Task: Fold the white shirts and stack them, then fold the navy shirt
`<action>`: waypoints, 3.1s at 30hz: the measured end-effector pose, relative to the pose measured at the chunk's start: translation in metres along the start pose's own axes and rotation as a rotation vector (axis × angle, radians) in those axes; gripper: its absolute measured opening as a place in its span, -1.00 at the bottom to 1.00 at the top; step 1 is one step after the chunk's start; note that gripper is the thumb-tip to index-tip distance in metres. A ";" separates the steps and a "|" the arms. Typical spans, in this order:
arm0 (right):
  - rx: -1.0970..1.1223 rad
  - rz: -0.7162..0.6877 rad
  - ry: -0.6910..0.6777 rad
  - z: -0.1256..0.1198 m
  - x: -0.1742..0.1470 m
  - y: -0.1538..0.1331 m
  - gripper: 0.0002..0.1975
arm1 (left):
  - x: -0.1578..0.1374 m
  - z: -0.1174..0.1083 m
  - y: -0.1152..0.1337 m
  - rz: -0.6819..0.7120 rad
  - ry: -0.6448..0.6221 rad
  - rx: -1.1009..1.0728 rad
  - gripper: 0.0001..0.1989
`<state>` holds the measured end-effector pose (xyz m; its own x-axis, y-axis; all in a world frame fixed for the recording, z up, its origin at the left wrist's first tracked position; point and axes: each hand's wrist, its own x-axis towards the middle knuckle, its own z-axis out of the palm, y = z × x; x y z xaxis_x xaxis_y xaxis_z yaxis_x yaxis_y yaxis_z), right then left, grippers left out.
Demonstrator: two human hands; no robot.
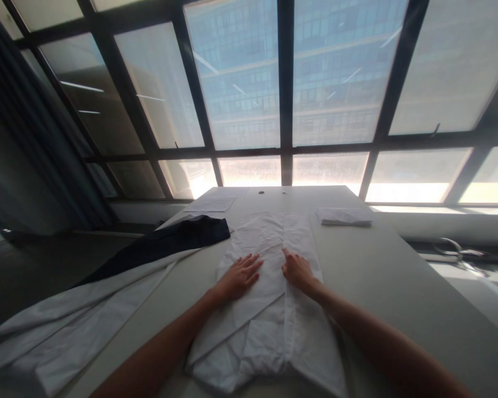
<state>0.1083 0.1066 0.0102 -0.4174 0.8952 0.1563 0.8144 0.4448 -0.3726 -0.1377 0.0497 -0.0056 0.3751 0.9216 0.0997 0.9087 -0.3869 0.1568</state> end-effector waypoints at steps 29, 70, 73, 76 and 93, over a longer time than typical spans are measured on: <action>0.165 0.311 0.229 -0.056 -0.052 0.225 -0.59 | 0.004 0.008 -0.009 -0.003 0.042 0.111 -0.45; 0.108 -0.085 0.020 -0.024 -0.060 0.138 -0.45 | 0.006 0.008 -0.007 -0.347 0.010 0.155 -0.39; 0.162 -0.085 -0.003 -0.024 -0.050 0.133 -0.47 | 0.006 0.007 -0.007 -0.337 0.017 0.147 -0.40; 0.216 -0.069 -0.004 -0.024 -0.038 0.121 -0.48 | 0.006 0.007 -0.006 -0.328 0.024 0.138 -0.41; -0.128 0.102 -0.040 -0.015 0.037 0.059 -0.55 | 0.002 0.008 -0.003 -0.312 0.062 0.084 -0.46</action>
<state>0.1476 0.1663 0.0079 -0.3432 0.9353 0.0861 0.8973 0.3536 -0.2644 -0.1384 0.0530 -0.0133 0.0669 0.9906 0.1193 0.9910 -0.0799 0.1077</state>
